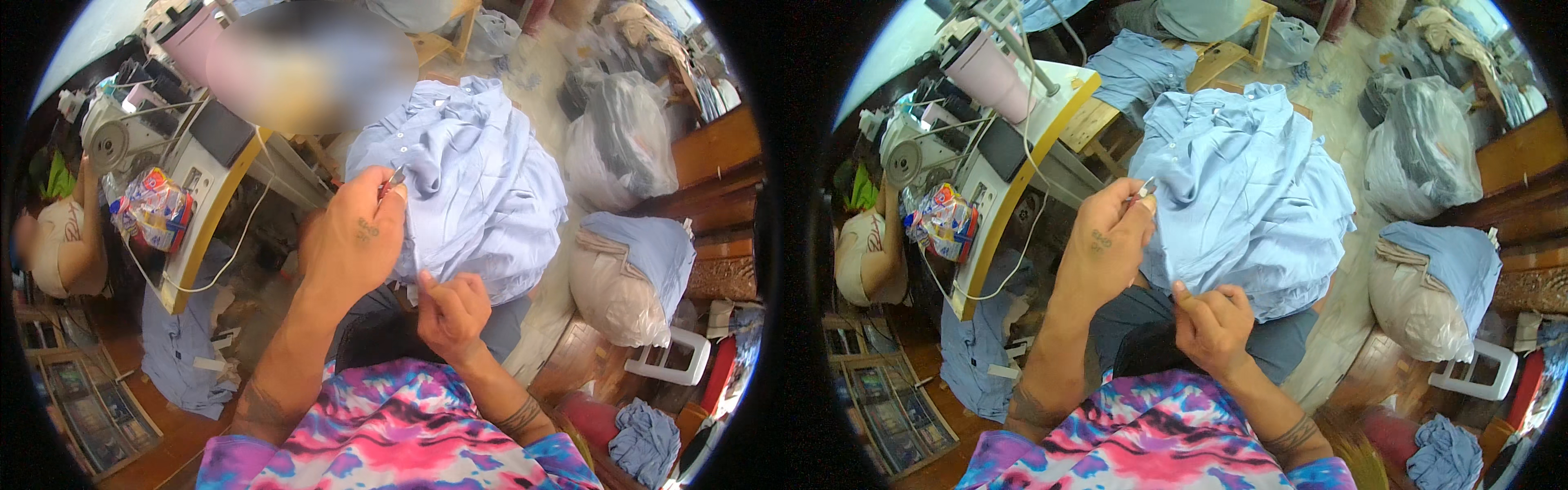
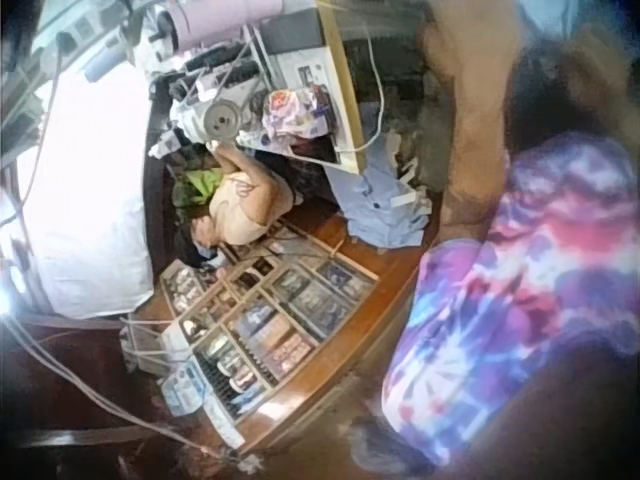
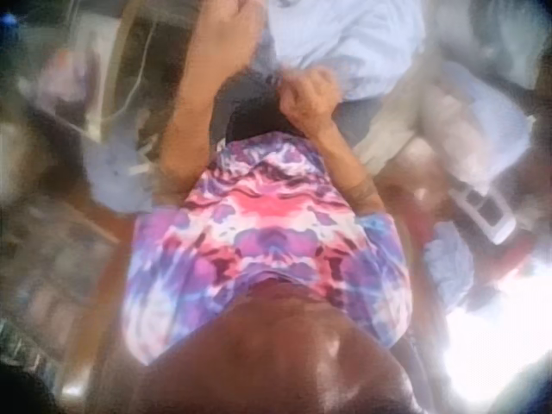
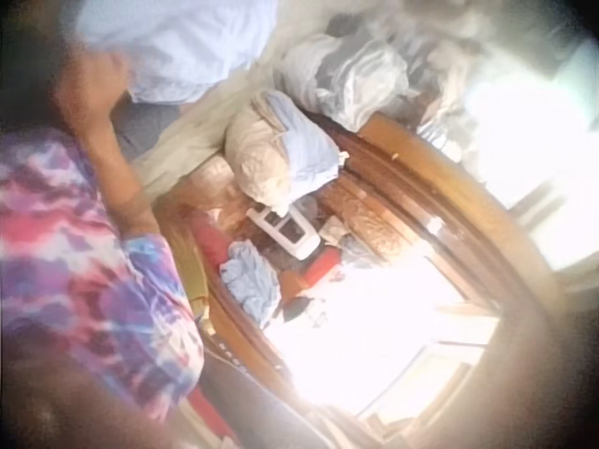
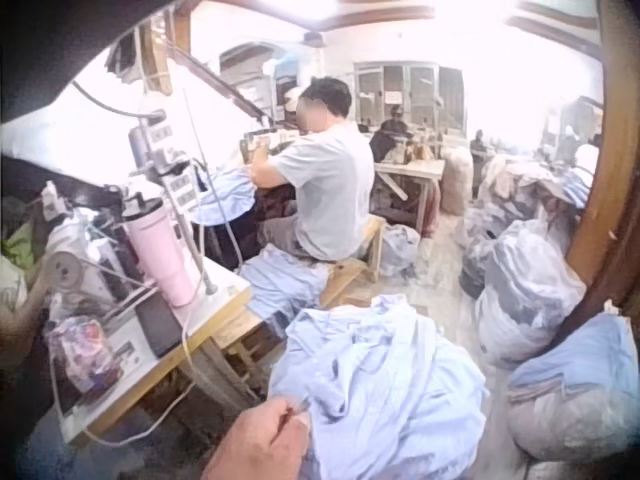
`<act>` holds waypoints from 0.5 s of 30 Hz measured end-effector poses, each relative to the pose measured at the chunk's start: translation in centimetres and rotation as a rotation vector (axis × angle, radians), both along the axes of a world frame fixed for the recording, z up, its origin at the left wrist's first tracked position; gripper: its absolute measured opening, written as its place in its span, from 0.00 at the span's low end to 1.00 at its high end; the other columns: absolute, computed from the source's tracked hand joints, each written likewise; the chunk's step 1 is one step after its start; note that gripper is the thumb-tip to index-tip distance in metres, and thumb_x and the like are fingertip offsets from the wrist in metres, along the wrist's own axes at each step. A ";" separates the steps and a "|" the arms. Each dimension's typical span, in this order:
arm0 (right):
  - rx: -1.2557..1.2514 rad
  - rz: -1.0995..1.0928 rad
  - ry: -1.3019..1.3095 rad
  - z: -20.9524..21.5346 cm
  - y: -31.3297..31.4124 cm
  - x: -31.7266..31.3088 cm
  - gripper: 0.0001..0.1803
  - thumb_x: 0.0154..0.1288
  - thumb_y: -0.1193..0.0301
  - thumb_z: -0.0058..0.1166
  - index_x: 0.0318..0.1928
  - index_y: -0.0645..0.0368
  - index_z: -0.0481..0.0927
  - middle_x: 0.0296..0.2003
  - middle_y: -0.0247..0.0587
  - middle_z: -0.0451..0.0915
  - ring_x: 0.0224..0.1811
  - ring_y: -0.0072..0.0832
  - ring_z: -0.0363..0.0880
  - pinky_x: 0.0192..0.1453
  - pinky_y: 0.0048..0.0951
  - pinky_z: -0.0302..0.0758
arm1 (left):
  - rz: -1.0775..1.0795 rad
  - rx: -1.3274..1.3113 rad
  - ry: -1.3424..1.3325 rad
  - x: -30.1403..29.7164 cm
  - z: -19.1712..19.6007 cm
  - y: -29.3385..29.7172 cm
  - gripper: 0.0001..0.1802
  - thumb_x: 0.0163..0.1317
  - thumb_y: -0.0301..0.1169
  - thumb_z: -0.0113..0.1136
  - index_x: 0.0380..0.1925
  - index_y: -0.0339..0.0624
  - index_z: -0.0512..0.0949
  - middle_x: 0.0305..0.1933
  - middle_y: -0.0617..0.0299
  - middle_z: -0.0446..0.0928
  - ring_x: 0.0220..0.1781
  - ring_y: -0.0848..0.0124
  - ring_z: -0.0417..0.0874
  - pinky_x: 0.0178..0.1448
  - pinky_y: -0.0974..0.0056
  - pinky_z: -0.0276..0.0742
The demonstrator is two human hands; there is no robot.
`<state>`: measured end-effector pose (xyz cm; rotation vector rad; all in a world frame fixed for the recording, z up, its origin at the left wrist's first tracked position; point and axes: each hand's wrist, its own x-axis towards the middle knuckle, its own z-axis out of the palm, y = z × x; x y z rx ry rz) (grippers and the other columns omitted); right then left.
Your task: The person uses a pair of snips to trim loose threads from several blue button-down shirts, handling them one at a time from a pile at a workspace.
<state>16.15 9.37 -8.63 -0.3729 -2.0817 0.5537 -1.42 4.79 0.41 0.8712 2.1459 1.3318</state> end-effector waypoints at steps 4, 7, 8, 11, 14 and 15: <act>-0.005 -0.056 -0.013 0.3 0.0 0.4 0.15 0.54 0.86 0.71 0.41 0.59 0.87 0.22 0.33 0.72 0.22 0.33 0.70 0.32 0.33 0.67 | -0.001 0.123 -0.136 -0.1 -1.8 -0.2 0.11 0.76 0.31 0.54 0.43 0.33 0.79 0.23 0.69 0.71 0.17 0.81 0.66 0.21 0.69 0.62; 0.038 -0.054 -0.054 -0.2 0.3 1.5 0.15 0.53 0.84 0.72 0.43 0.58 0.89 0.22 0.30 0.74 0.22 0.30 0.72 0.36 0.33 0.70 | 0.021 0.160 -0.322 0.3 -2.3 -0.3 0.12 0.76 0.32 0.54 0.45 0.33 0.79 0.24 0.65 0.74 0.19 0.78 0.69 0.23 0.67 0.65; 0.044 -0.047 -0.069 -0.3 0.3 2.1 0.15 0.53 0.84 0.72 0.43 0.59 0.89 0.23 0.31 0.75 0.22 0.30 0.72 0.36 0.33 0.70 | 0.031 0.133 -0.347 0.7 -2.4 -0.5 0.13 0.76 0.33 0.53 0.45 0.31 0.79 0.25 0.61 0.76 0.23 0.75 0.73 0.29 0.64 0.69; 0.072 -0.039 -0.103 -0.7 0.6 2.7 0.15 0.52 0.84 0.72 0.42 0.58 0.89 0.23 0.31 0.75 0.22 0.30 0.72 0.36 0.33 0.70 | 0.038 0.197 -0.481 1.3 -3.6 -0.4 0.12 0.77 0.33 0.53 0.48 0.33 0.77 0.25 0.64 0.74 0.18 0.78 0.69 0.21 0.67 0.66; 0.044 -0.004 -0.235 -0.3 0.4 3.3 0.14 0.52 0.81 0.73 0.41 0.59 0.89 0.29 0.35 0.78 0.28 0.32 0.76 0.40 0.35 0.72 | 0.045 0.282 -0.534 1.8 -5.0 -0.6 0.11 0.78 0.32 0.53 0.50 0.35 0.76 0.25 0.67 0.73 0.13 0.81 0.65 0.14 0.70 0.62; 0.020 0.014 -0.293 0.0 0.3 3.4 0.13 0.52 0.80 0.73 0.41 0.60 0.88 0.32 0.38 0.80 0.31 0.33 0.78 0.42 0.36 0.73 | 0.051 0.298 -0.529 2.1 -5.3 -1.0 0.11 0.79 0.32 0.53 0.50 0.35 0.76 0.25 0.67 0.73 0.14 0.81 0.66 0.14 0.70 0.62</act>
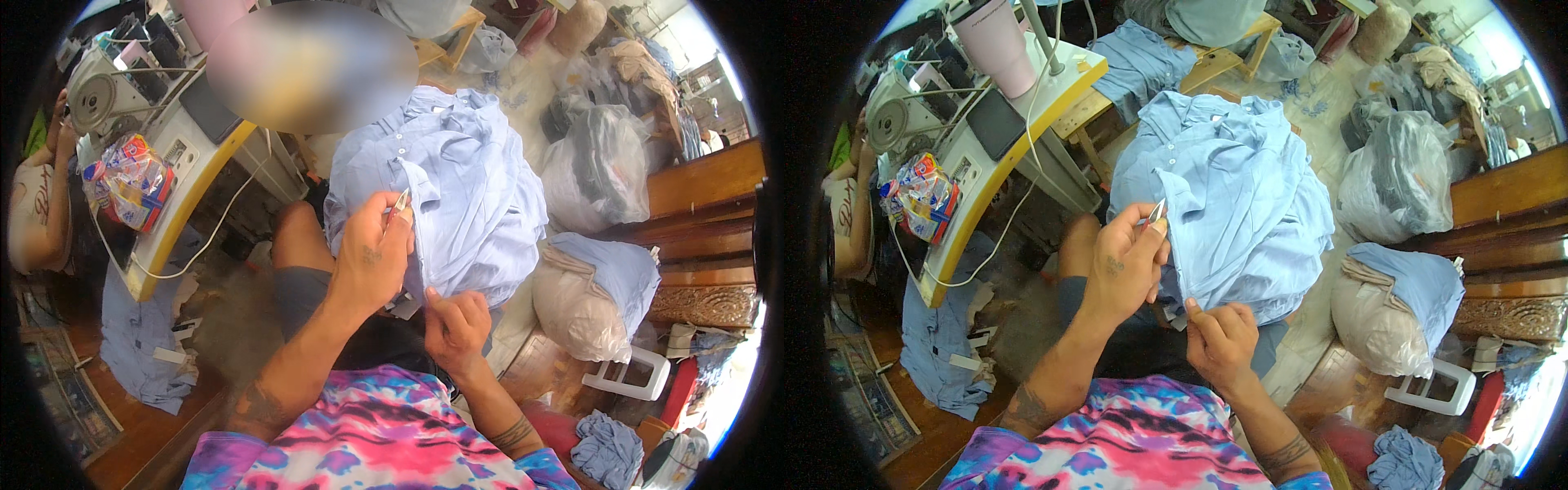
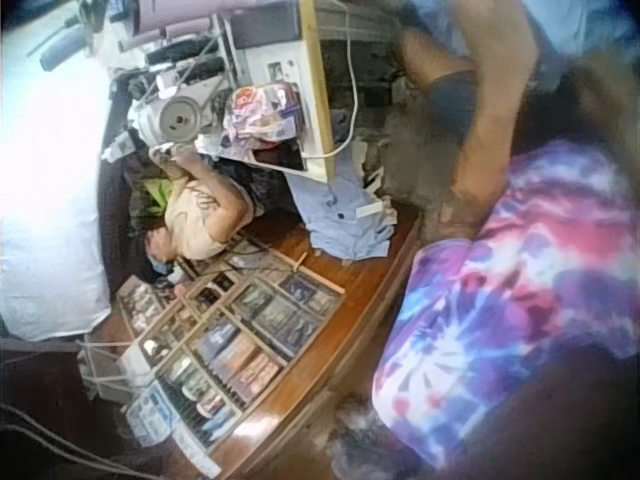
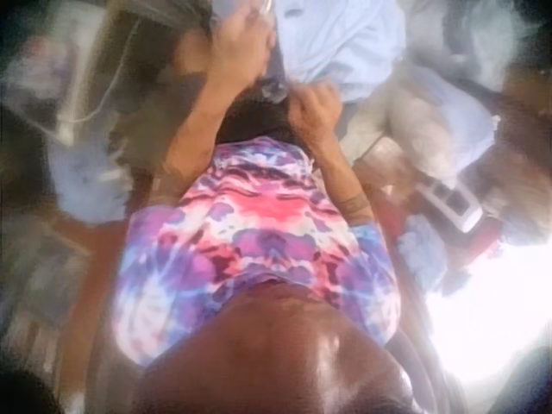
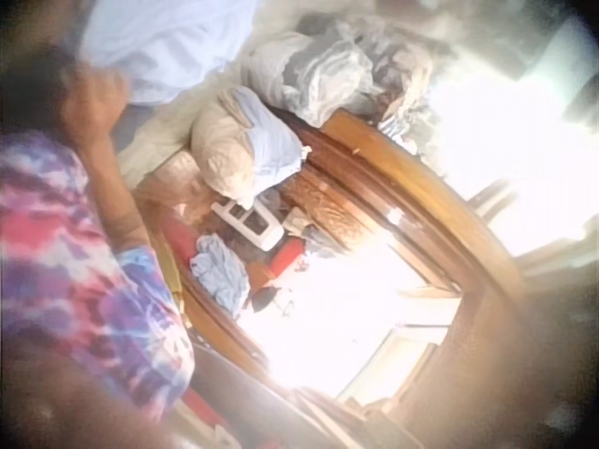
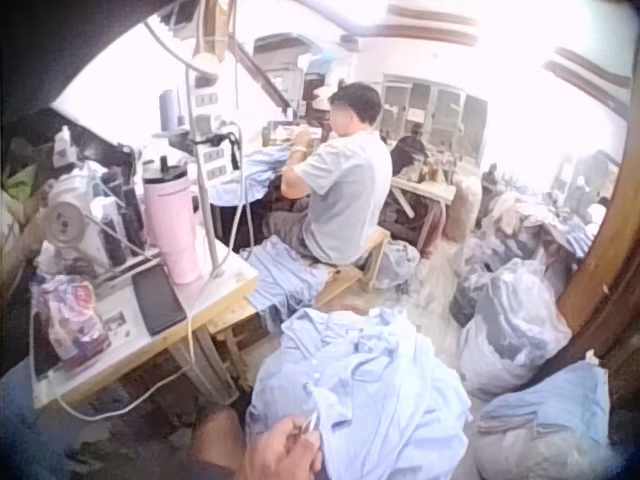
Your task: The person uses a pair of snips to trim loose threads from several blue button-down shirts, handling them one at a time from a pile at a workspace.
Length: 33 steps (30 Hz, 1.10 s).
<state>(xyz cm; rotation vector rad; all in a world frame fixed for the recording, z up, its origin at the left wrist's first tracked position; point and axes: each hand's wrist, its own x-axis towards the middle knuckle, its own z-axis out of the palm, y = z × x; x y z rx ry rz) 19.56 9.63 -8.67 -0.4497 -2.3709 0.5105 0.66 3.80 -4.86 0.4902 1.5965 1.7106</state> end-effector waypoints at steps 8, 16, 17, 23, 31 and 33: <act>-0.095 -0.040 -0.036 5.1 1.9 -7.2 0.28 0.54 0.74 0.72 0.58 0.59 0.81 0.53 0.51 0.80 0.52 0.43 0.80 0.58 0.42 0.74 | 0.034 -0.058 0.099 0.7 0.7 -3.1 0.14 0.79 0.34 0.51 0.51 0.33 0.77 0.30 0.56 0.78 0.31 0.68 0.78 0.38 0.59 0.74; 0.017 0.065 0.004 1.7 4.0 -11.5 0.14 0.55 0.77 0.71 0.43 0.58 0.85 0.33 0.38 0.84 0.35 0.36 0.83 0.47 0.38 0.74 | 0.069 0.163 -0.311 -0.1 -0.4 -3.3 0.16 0.82 0.32 0.48 0.61 0.34 0.69 0.33 0.64 0.72 0.16 0.81 0.69 0.17 0.69 0.69; 0.026 0.077 -0.025 1.6 4.1 -11.7 0.13 0.54 0.77 0.71 0.41 0.58 0.85 0.34 0.38 0.84 0.37 0.36 0.83 0.47 0.38 0.74 | 0.085 0.180 -0.335 0.0 -0.5 -3.4 0.16 0.82 0.32 0.48 0.62 0.34 0.68 0.33 0.63 0.72 0.16 0.80 0.69 0.17 0.69 0.70; 0.238 0.209 0.008 2.2 5.1 -13.9 0.11 0.50 0.74 0.70 0.35 0.57 0.82 0.47 0.39 0.85 0.48 0.39 0.82 0.49 0.41 0.74 | 0.179 0.217 -0.419 0.6 -1.0 -3.4 0.19 0.80 0.32 0.47 0.64 0.34 0.66 0.34 0.61 0.71 0.17 0.77 0.71 0.19 0.65 0.77; 0.196 0.393 -0.010 0.6 6.9 -15.7 0.15 0.50 0.77 0.70 0.36 0.55 0.77 0.39 0.38 0.83 0.38 0.38 0.80 0.47 0.40 0.71 | 0.195 0.183 -0.341 -0.7 -1.7 -3.2 0.21 0.81 0.31 0.47 0.69 0.35 0.67 0.34 0.63 0.71 0.18 0.80 0.69 0.19 0.67 0.79; 0.180 0.357 0.029 0.9 7.4 -15.7 0.16 0.49 0.78 0.71 0.37 0.55 0.78 0.37 0.38 0.83 0.36 0.38 0.80 0.46 0.40 0.71 | 0.175 0.176 -0.320 -1.2 -1.5 -2.3 0.21 0.81 0.31 0.47 0.69 0.35 0.68 0.34 0.63 0.71 0.18 0.81 0.69 0.20 0.68 0.78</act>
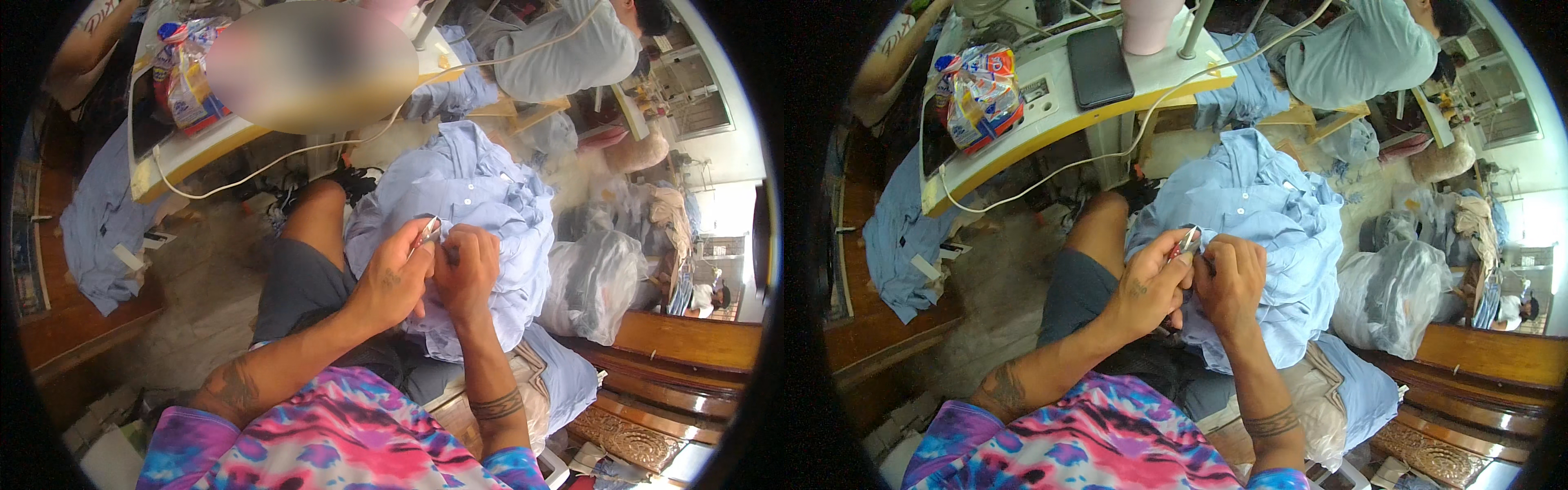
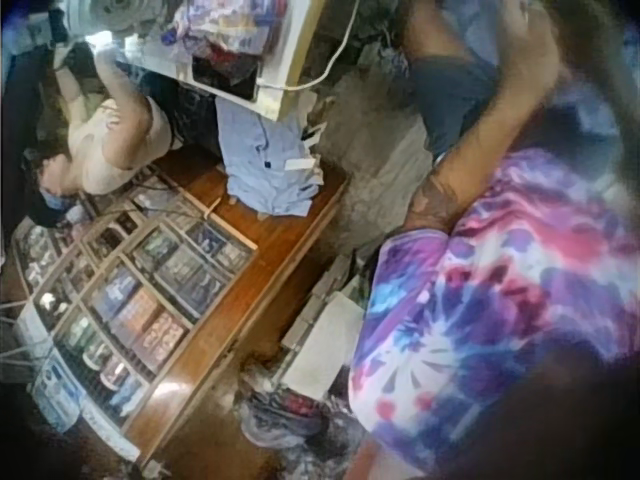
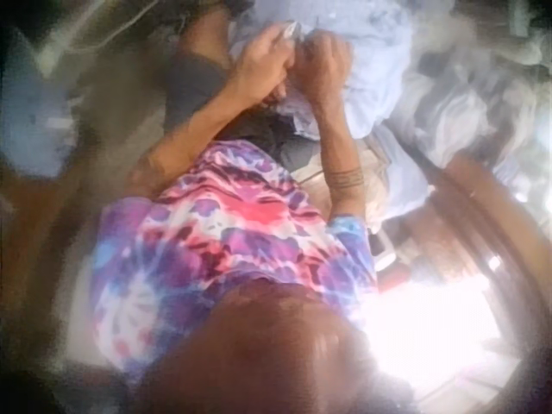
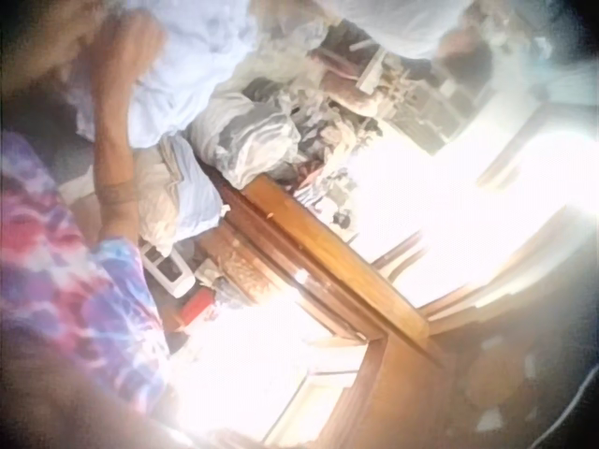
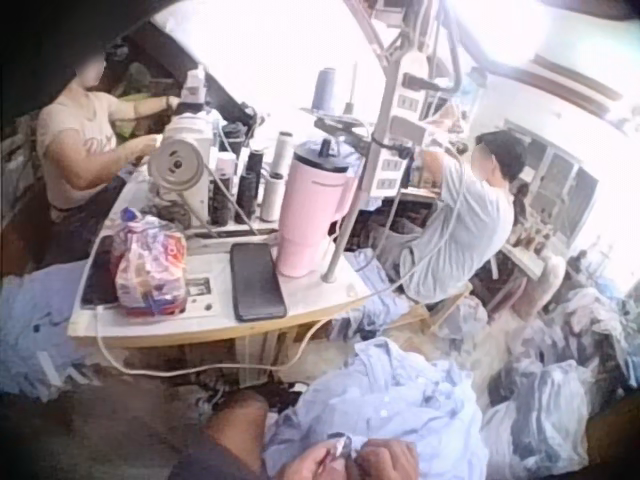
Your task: The person uses a pair of snips to trim loose threads from several blue button-down shirts, handling them one at a time from a pile at a workspace.
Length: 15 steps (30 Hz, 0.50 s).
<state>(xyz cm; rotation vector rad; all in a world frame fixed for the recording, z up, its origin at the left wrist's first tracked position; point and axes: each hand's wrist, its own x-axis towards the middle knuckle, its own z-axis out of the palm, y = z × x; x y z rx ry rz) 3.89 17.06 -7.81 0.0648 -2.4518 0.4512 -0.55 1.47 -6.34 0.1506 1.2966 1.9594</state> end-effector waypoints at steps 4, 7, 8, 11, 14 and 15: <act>-0.026 -0.161 0.120 0.6 1.6 0.6 0.17 0.49 0.81 0.71 0.39 0.56 0.79 0.34 0.39 0.83 0.35 0.39 0.80 0.47 0.40 0.73 | -0.066 0.061 0.023 -0.3 1.8 2.9 0.21 0.80 0.31 0.46 0.69 0.34 0.69 0.34 0.63 0.71 0.19 0.80 0.69 0.20 0.68 0.79; -0.011 -0.291 0.211 1.7 2.5 1.1 0.17 0.49 0.81 0.72 0.40 0.57 0.82 0.34 0.40 0.83 0.34 0.40 0.81 0.46 0.40 0.76 | -0.136 0.093 0.054 -0.8 3.6 4.7 0.21 0.80 0.30 0.46 0.68 0.34 0.69 0.34 0.64 0.71 0.20 0.80 0.70 0.20 0.68 0.79; -0.009 -0.325 0.236 1.9 2.5 1.4 0.17 0.49 0.82 0.72 0.41 0.57 0.83 0.34 0.40 0.84 0.34 0.40 0.82 0.45 0.39 0.77 | -0.149 0.112 0.041 -0.7 3.7 5.0 0.22 0.80 0.29 0.46 0.69 0.33 0.68 0.34 0.64 0.71 0.20 0.80 0.69 0.21 0.67 0.79; -0.065 -0.369 0.285 1.1 2.4 2.0 0.16 0.49 0.82 0.72 0.40 0.57 0.86 0.35 0.41 0.85 0.34 0.40 0.83 0.41 0.38 0.78 | -0.162 0.129 0.002 -0.1 4.2 5.0 0.23 0.78 0.29 0.46 0.70 0.34 0.66 0.35 0.64 0.71 0.20 0.80 0.69 0.22 0.66 0.81; -0.115 -0.353 0.289 0.3 1.2 1.6 0.14 0.48 0.80 0.73 0.38 0.57 0.87 0.37 0.40 0.86 0.36 0.39 0.83 0.39 0.36 0.78 | -0.099 0.074 -0.001 0.7 3.7 4.3 0.25 0.77 0.29 0.47 0.71 0.34 0.63 0.35 0.65 0.70 0.21 0.80 0.68 0.23 0.64 0.83; -0.124 -0.338 0.284 0.0 0.7 1.6 0.14 0.48 0.79 0.74 0.37 0.57 0.86 0.38 0.39 0.86 0.37 0.38 0.83 0.40 0.36 0.77 | -0.086 0.066 -0.032 0.8 3.5 3.8 0.25 0.77 0.29 0.47 0.71 0.34 0.63 0.35 0.65 0.70 0.22 0.80 0.68 0.23 0.64 0.83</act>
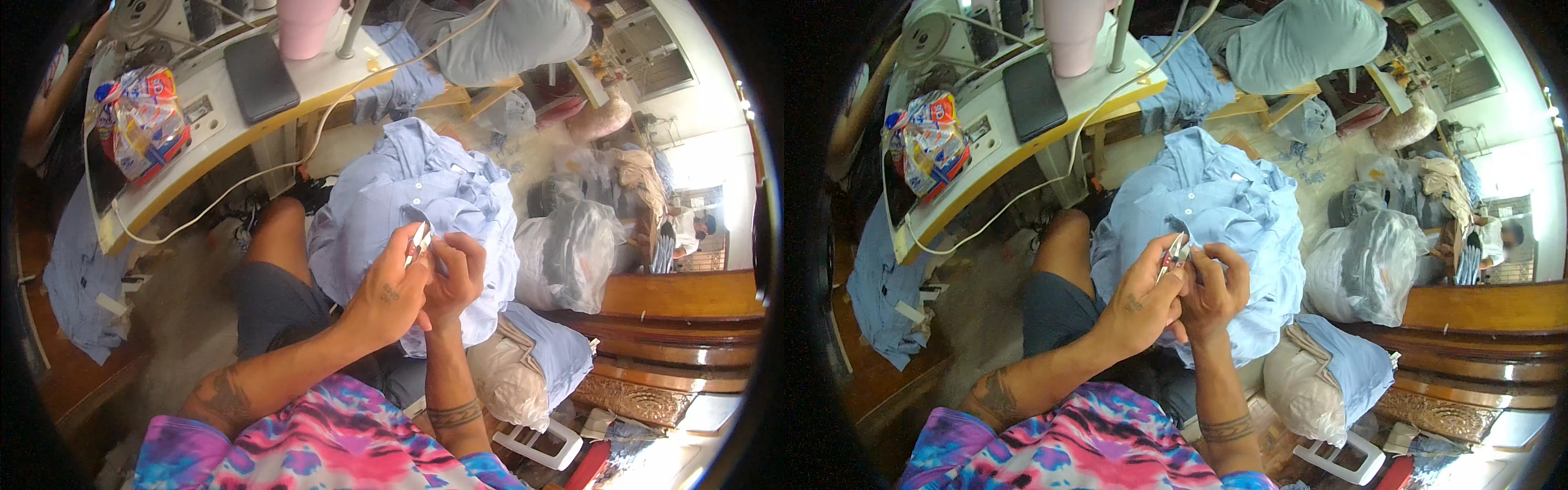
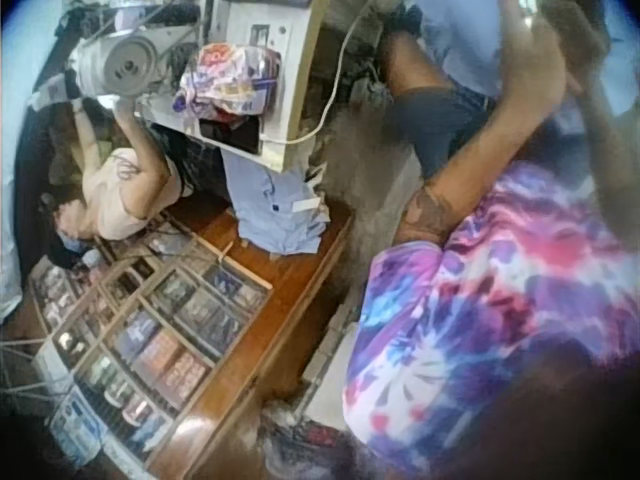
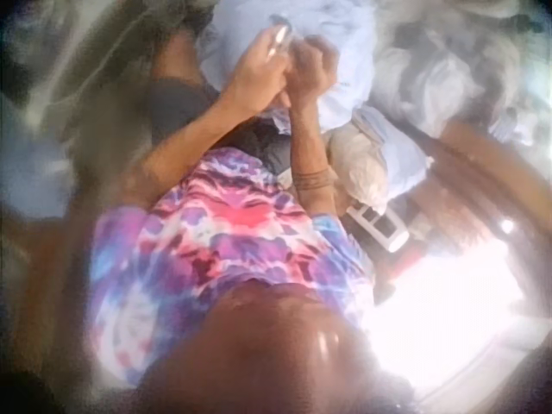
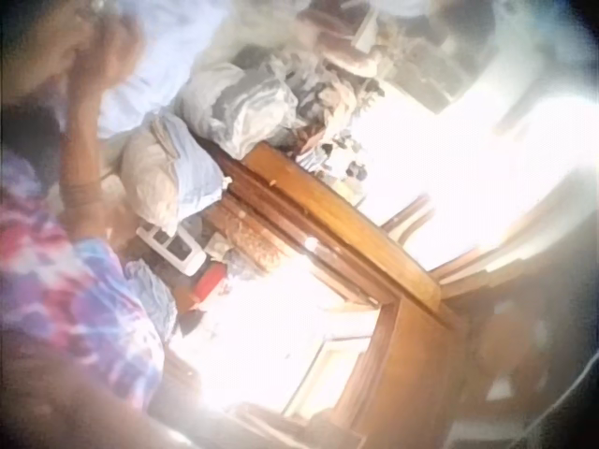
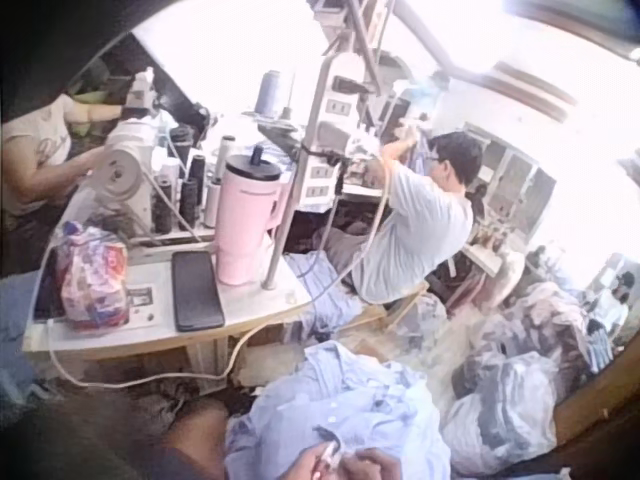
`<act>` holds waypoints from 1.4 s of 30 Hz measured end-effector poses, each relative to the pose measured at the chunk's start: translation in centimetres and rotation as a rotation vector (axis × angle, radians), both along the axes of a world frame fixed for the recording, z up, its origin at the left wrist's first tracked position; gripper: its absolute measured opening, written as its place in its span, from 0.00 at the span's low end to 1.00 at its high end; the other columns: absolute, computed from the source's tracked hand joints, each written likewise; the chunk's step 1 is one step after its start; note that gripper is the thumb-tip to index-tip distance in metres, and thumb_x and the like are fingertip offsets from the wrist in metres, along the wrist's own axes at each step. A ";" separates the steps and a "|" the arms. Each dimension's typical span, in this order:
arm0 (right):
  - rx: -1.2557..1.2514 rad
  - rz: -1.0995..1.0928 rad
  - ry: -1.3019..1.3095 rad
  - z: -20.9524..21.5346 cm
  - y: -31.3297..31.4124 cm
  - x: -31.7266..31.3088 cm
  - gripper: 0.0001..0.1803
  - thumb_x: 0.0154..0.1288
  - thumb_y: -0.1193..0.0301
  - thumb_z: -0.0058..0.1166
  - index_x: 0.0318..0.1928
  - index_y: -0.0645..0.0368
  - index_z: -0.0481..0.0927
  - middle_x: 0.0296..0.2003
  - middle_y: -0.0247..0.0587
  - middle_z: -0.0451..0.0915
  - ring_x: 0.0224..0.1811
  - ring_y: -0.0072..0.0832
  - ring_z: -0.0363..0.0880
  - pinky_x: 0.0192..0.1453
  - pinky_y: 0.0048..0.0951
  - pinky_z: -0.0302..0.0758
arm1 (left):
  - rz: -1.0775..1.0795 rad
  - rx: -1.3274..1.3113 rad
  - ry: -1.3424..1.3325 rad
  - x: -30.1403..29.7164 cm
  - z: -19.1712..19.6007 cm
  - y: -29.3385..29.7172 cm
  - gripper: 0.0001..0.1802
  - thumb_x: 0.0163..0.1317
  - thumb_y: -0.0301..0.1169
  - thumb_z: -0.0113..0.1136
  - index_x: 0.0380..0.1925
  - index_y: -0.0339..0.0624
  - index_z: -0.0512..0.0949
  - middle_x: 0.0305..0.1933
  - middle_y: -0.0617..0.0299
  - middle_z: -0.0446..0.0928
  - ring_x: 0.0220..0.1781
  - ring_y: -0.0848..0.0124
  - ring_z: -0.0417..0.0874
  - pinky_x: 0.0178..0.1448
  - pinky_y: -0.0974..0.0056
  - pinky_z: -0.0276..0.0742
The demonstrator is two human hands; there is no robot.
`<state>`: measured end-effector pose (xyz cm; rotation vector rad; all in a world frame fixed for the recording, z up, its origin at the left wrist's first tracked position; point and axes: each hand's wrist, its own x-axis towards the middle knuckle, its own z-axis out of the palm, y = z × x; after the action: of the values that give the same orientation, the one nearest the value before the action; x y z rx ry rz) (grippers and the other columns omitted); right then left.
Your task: The person uses a pair of snips to trim loose threads from several blue button-down shirts, handling them one at a time from a pile at a workspace.
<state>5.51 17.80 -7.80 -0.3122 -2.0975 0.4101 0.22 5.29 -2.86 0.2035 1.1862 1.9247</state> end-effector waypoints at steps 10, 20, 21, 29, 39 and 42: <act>-0.463 0.508 -0.330 3.3 -0.4 2.2 0.15 0.57 0.78 0.64 0.47 0.59 0.84 0.46 0.44 0.84 0.46 0.33 0.82 0.53 0.33 0.75 | 0.001 -0.077 0.033 -0.4 -3.2 -4.6 0.24 0.79 0.33 0.53 0.71 0.38 0.70 0.33 0.72 0.68 0.23 0.84 0.67 0.22 0.71 0.75; -1.464 1.166 -0.860 8.9 10.2 2.6 0.37 0.86 0.46 0.34 0.66 0.69 0.80 0.56 0.42 0.84 0.52 0.26 0.76 0.61 0.29 0.70 | -0.638 0.101 0.342 -2.1 4.1 -2.2 0.21 0.79 0.30 0.56 0.68 0.38 0.77 0.33 0.70 0.74 0.23 0.82 0.73 0.28 0.73 0.69; -1.263 1.136 -0.900 9.5 11.0 3.4 0.36 0.82 0.47 0.44 0.59 0.74 0.82 0.49 0.48 0.83 0.54 0.35 0.78 0.63 0.34 0.70 | -0.697 0.122 0.354 -2.3 4.7 -1.7 0.21 0.79 0.30 0.56 0.68 0.37 0.77 0.33 0.70 0.75 0.24 0.82 0.73 0.28 0.73 0.70; -1.046 0.915 -0.038 14.5 10.5 10.9 0.11 0.74 0.64 0.63 0.40 0.61 0.84 0.41 0.39 0.83 0.47 0.23 0.76 0.57 0.28 0.70 | -0.915 0.255 0.414 -2.6 8.5 3.0 0.22 0.75 0.25 0.59 0.68 0.34 0.77 0.37 0.64 0.77 0.27 0.79 0.76 0.28 0.71 0.75; -0.544 -0.094 0.104 4.4 1.5 7.9 0.09 0.67 0.78 0.65 0.45 0.62 0.80 0.41 0.40 0.81 0.42 0.29 0.75 0.49 0.32 0.73 | -0.469 0.035 0.012 1.3 -1.4 -0.7 0.24 0.78 0.30 0.56 0.71 0.41 0.72 0.33 0.68 0.71 0.22 0.81 0.65 0.24 0.69 0.78; -0.422 -0.152 0.014 2.4 -2.7 9.1 0.16 0.62 0.82 0.65 0.49 0.63 0.78 0.47 0.49 0.80 0.47 0.41 0.79 0.50 0.34 0.75 | -0.401 0.003 0.019 1.9 -2.7 -2.3 0.24 0.79 0.33 0.56 0.72 0.42 0.72 0.34 0.67 0.72 0.22 0.81 0.66 0.24 0.69 0.77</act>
<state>14.63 15.09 -5.44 -0.7071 -1.9451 0.7609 2.08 3.02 -5.53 0.4278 1.0620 1.5758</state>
